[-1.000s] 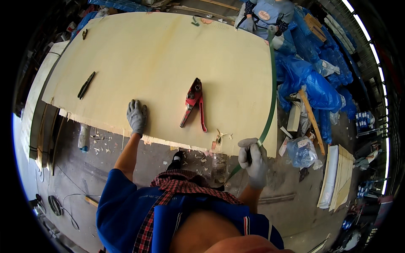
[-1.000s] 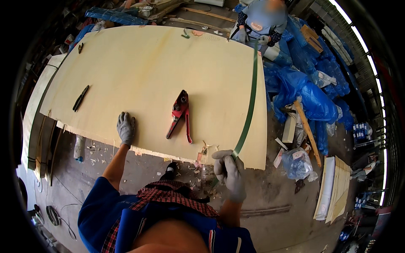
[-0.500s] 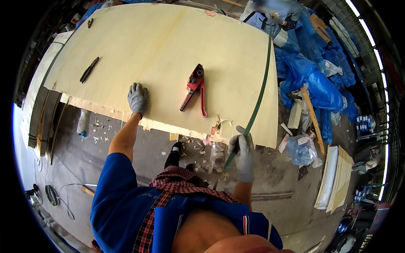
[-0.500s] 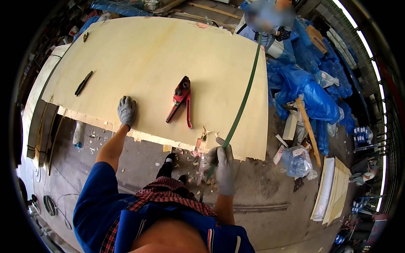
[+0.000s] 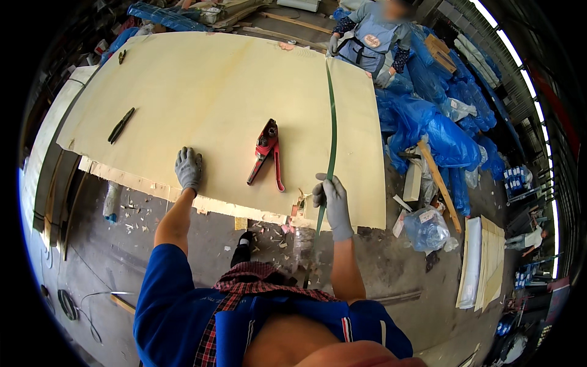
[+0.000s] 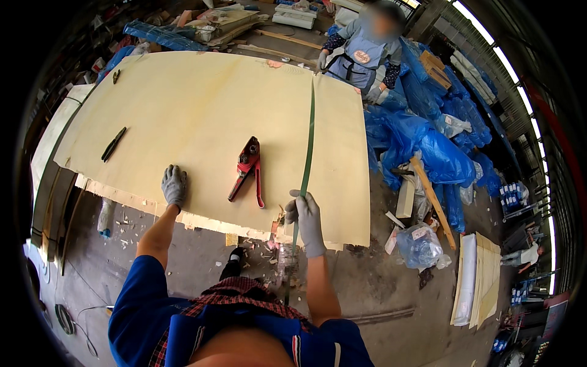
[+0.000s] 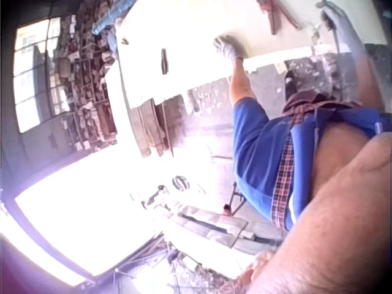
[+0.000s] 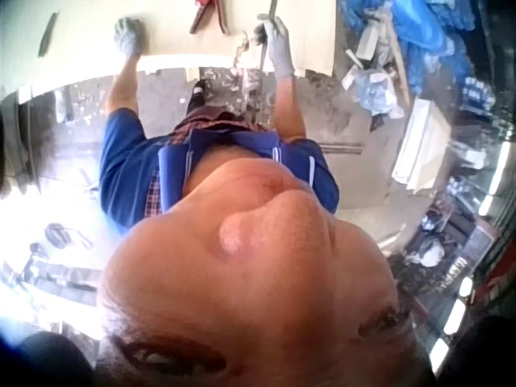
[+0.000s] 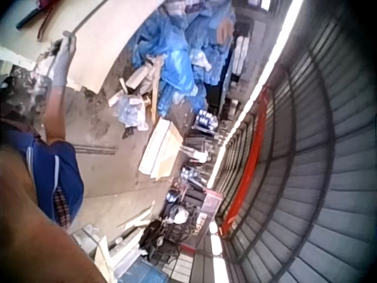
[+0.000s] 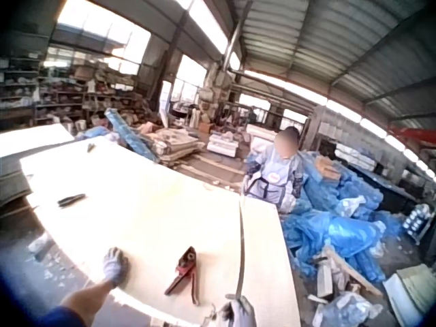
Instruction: The person uses a utility knife to trim a large sheet of foam board. They then retrieve a green strap and a red strap tensioner, positioning the strap across the foam board and using the tensioner to secure it. A coworker assists by holding the board steady.
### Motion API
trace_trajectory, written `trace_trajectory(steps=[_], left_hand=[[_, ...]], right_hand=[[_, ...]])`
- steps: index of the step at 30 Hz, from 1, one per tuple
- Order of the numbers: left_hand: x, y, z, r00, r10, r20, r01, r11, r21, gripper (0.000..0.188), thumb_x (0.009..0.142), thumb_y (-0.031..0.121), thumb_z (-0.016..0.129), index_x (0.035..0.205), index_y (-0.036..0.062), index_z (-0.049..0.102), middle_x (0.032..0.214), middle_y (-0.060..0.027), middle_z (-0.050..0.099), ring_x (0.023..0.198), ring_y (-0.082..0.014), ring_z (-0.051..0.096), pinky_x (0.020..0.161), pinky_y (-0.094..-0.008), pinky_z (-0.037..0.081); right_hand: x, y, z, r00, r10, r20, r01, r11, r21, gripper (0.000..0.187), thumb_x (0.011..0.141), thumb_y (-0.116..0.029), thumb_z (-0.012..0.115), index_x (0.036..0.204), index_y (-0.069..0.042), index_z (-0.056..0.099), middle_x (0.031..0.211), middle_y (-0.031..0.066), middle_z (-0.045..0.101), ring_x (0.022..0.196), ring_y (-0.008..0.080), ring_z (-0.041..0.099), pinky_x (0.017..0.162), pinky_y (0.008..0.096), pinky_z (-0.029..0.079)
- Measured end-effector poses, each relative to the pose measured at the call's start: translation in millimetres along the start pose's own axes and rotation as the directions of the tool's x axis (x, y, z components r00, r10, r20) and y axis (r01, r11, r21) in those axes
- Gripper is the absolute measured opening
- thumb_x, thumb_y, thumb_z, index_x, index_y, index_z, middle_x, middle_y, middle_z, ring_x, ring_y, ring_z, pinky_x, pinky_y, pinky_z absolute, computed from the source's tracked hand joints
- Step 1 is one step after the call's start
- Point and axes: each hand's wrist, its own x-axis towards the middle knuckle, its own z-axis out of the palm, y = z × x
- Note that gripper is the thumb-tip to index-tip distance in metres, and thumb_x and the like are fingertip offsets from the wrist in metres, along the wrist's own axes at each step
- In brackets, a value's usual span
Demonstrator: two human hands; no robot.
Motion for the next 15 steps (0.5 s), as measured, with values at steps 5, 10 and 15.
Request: trace_trajectory(steps=[5,10,15], left_hand=[[6,18,12,0.992,0.110,-0.065,-0.116,0.989,-0.089,0.032,0.092,0.032,0.051,0.103,0.0022,0.057,0.115,-0.0203,0.057,0.110,-0.0379,0.051,0.093,-0.0459,0.042],[-4,-12,-4,0.994,0.074,0.076,-0.073,0.997,-0.013,0.028,0.093,0.026,0.052,0.105,0.0008,0.056,0.110,-0.0185,0.057,0.104,-0.0368,0.052,0.086,-0.0457,0.044],[3,-12,26,0.991,0.132,0.016,-0.132,0.991,0.018,0.039,0.097,0.033,0.050,0.118,0.0011,0.054,0.126,-0.0176,0.053,0.113,-0.0361,0.050,0.091,-0.0439,0.044]], right_hand=[[35,-7,-15,0.974,-0.078,-0.210,0.077,0.997,-0.015,0.019,0.100,-0.021,0.046,0.104,-0.009,0.060,0.066,-0.0025,0.053,0.050,0.0027,0.043,0.043,0.0174,0.035],[96,21,-13,0.991,-0.113,-0.067,0.118,0.990,0.081,0.020,0.102,-0.019,0.041,0.102,-0.006,0.057,0.068,0.0002,0.056,0.053,0.0055,0.047,0.046,0.0208,0.039],[70,53,-28,0.991,0.074,-0.112,-0.054,0.984,0.169,0.019,0.102,-0.021,0.041,0.099,-0.007,0.053,0.068,0.0034,0.057,0.051,0.0103,0.051,0.045,0.0251,0.043]])
